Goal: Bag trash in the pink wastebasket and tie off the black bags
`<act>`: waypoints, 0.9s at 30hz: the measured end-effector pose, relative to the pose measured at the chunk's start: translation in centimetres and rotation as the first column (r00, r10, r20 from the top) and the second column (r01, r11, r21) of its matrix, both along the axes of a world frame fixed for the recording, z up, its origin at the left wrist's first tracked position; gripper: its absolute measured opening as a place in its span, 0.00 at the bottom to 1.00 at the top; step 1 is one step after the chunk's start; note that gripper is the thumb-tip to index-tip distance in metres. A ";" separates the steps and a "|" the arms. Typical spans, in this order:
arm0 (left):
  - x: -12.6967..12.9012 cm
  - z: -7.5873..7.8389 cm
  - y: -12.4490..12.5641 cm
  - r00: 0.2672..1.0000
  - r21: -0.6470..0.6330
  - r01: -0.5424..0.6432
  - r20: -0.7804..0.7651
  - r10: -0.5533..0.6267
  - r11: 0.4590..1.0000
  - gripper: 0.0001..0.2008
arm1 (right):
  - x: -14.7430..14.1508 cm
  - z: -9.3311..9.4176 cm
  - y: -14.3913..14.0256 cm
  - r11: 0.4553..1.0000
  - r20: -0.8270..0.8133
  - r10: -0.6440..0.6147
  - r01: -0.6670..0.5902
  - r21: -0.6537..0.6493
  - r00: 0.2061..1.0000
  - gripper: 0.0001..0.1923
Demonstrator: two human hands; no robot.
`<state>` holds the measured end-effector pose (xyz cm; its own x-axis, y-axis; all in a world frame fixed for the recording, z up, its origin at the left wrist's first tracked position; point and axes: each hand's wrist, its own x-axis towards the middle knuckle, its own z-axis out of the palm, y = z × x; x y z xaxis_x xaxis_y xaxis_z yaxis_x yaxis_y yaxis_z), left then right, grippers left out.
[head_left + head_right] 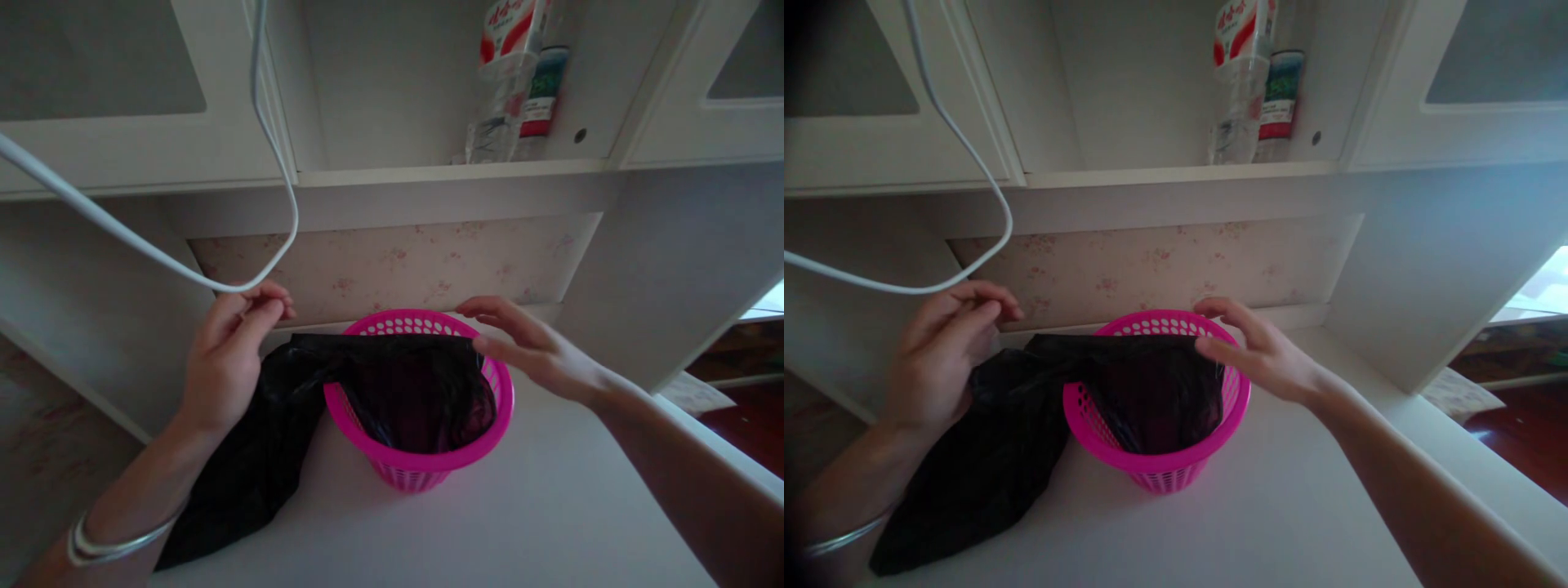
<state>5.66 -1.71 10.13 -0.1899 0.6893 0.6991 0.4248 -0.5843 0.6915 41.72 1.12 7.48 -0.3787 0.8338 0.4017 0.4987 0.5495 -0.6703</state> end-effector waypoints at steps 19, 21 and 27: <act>-4.8 -2.4 2.6 0.799 -0.389 -0.072 -0.573 -0.181 0.918 0.21 | 0.2 -1.9 0.3 0.996 0.582 0.087 -0.086 -0.030 0.809 0.13; -4.8 -1.6 2.3 0.847 -0.379 -0.079 -0.514 -0.139 0.922 0.21 | -0.2 -1.8 -0.3 0.997 0.525 0.069 -0.045 -0.059 0.849 0.14; -4.0 0.0 1.0 0.916 -0.322 -0.108 -0.399 -0.032 0.940 0.17 | -3.5 -1.6 -1.5 0.984 0.540 0.008 0.088 -0.152 0.842 0.38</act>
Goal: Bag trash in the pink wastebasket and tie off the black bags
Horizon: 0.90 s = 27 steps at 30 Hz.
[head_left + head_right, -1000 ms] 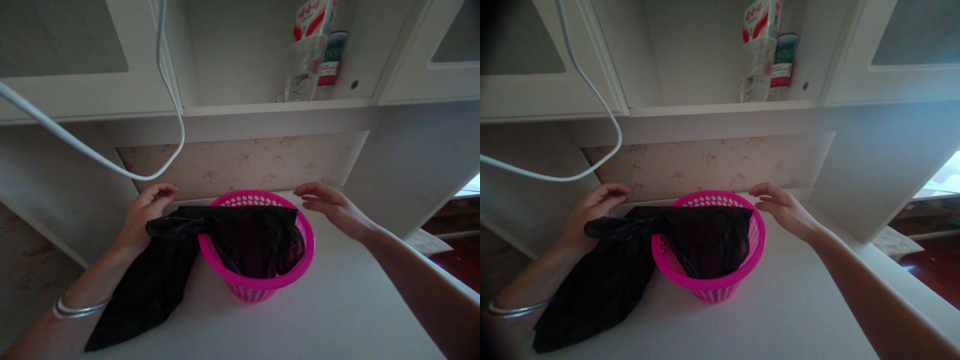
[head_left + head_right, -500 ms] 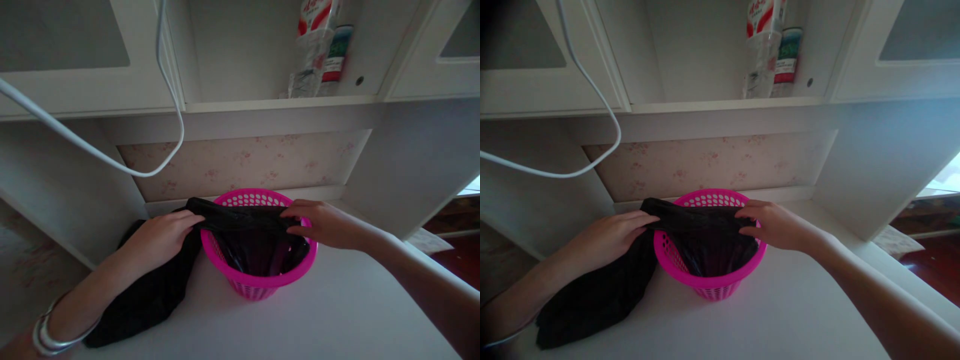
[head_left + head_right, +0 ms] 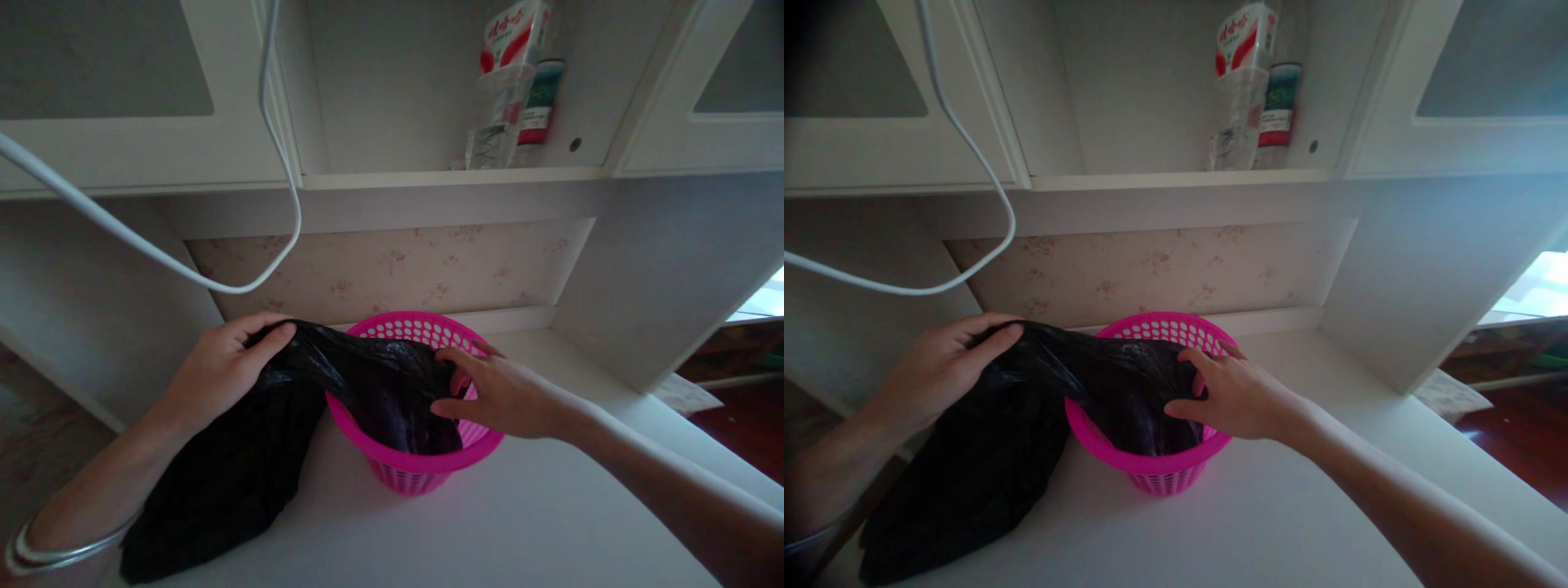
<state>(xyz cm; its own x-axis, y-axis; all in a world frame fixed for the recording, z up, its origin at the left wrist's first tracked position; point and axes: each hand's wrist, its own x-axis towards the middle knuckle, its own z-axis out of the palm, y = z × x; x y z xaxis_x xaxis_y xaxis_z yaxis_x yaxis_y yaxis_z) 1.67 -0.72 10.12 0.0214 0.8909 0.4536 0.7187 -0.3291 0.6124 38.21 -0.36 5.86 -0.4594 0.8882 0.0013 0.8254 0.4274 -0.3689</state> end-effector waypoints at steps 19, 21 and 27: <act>-3.0 0.5 -1.3 0.973 -0.050 0.179 0.159 -0.169 0.983 0.12 | -1.6 -1.6 1.3 0.970 0.206 0.170 -0.201 0.140 0.964 0.11; -3.3 0.6 -1.4 0.977 -0.050 0.159 0.154 -0.150 0.986 0.12 | -1.5 -1.5 1.5 0.972 0.174 0.116 -0.148 0.185 0.978 0.12; -4.5 0.2 -1.3 0.999 0.073 -0.028 -0.042 0.031 0.997 0.15 | 1.2 0.8 2.7 0.882 -0.161 -0.258 0.300 0.364 0.953 0.19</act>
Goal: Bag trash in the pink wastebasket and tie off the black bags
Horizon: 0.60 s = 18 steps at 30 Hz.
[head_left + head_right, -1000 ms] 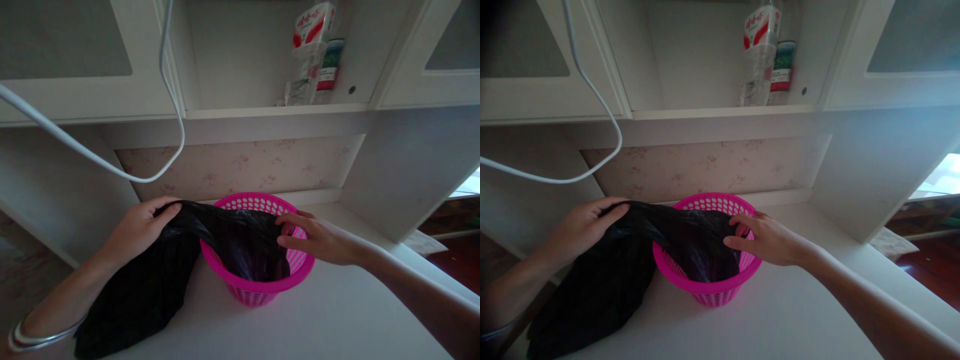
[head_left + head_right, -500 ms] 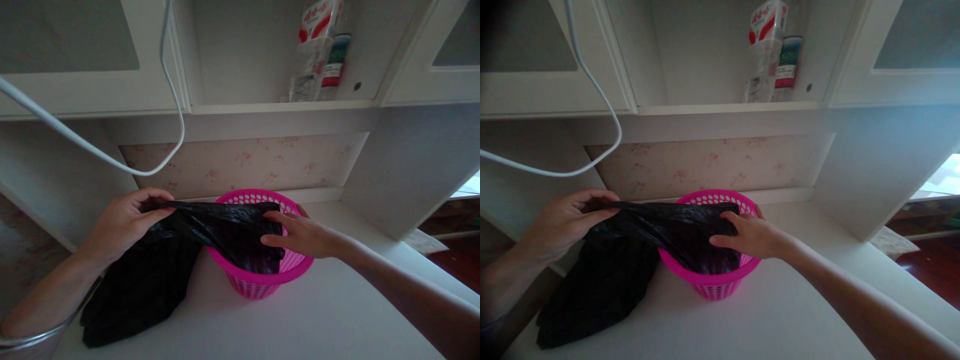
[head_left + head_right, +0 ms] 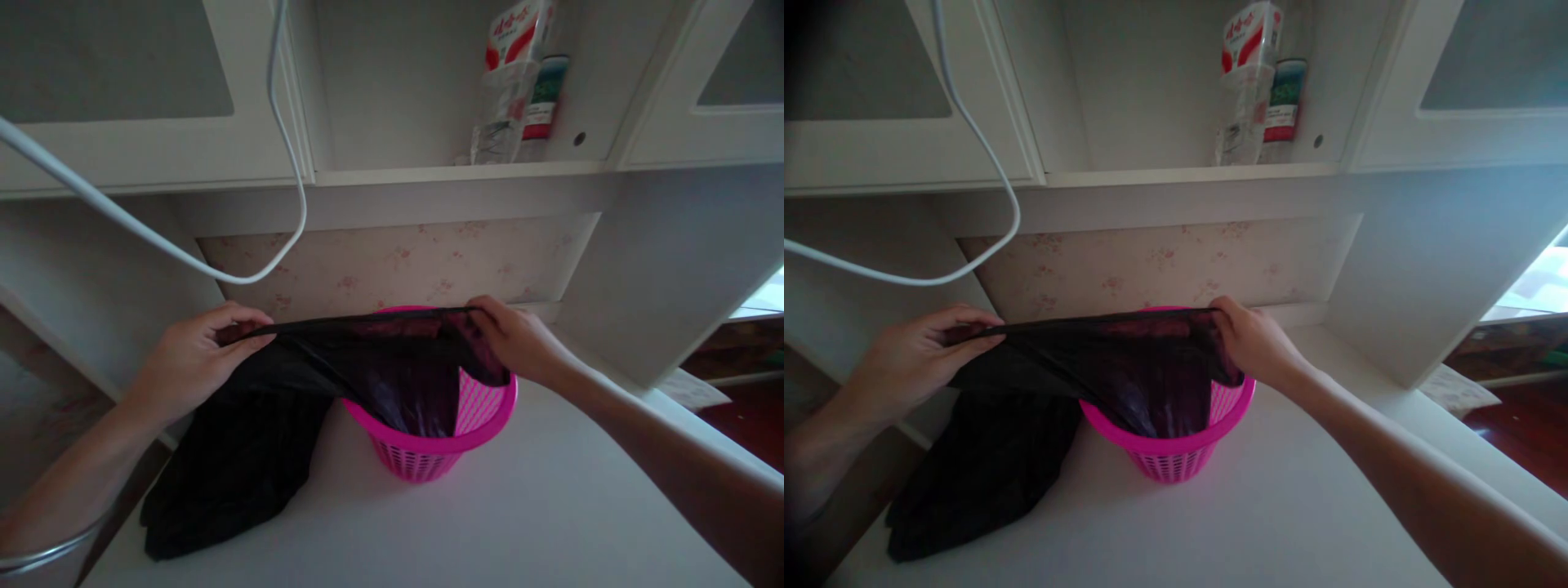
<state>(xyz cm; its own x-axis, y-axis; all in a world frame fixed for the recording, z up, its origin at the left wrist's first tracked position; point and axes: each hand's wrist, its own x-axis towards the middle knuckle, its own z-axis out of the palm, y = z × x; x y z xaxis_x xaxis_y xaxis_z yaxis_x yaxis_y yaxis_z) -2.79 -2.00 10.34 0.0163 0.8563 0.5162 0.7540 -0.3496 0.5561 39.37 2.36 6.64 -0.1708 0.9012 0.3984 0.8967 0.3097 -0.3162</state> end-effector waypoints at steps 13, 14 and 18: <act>2.4 -0.5 -2.5 0.955 0.329 0.201 -0.274 -0.111 0.923 0.07 | 9.5 0.8 -0.7 0.958 -0.120 0.112 -0.075 0.276 0.986 0.10; 2.4 -0.7 -2.6 0.950 0.349 0.214 -0.291 -0.111 0.913 0.08 | 9.9 0.4 -1.0 0.966 -0.087 0.119 -0.095 0.240 0.989 0.13; 1.6 -2.4 -2.3 0.927 0.302 0.223 -0.359 -0.106 0.927 0.12 | 10.6 -1.8 -1.8 0.991 -0.091 0.113 -0.106 0.080 0.989 0.16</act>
<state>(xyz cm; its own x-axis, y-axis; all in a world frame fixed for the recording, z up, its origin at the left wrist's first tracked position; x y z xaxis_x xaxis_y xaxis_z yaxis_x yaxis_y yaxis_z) -1.22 -4.32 7.96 0.3612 0.6060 0.7087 0.7885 -0.6042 0.1147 49.96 0.60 4.84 -0.2250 0.8460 0.4834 0.8229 0.4306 -0.3707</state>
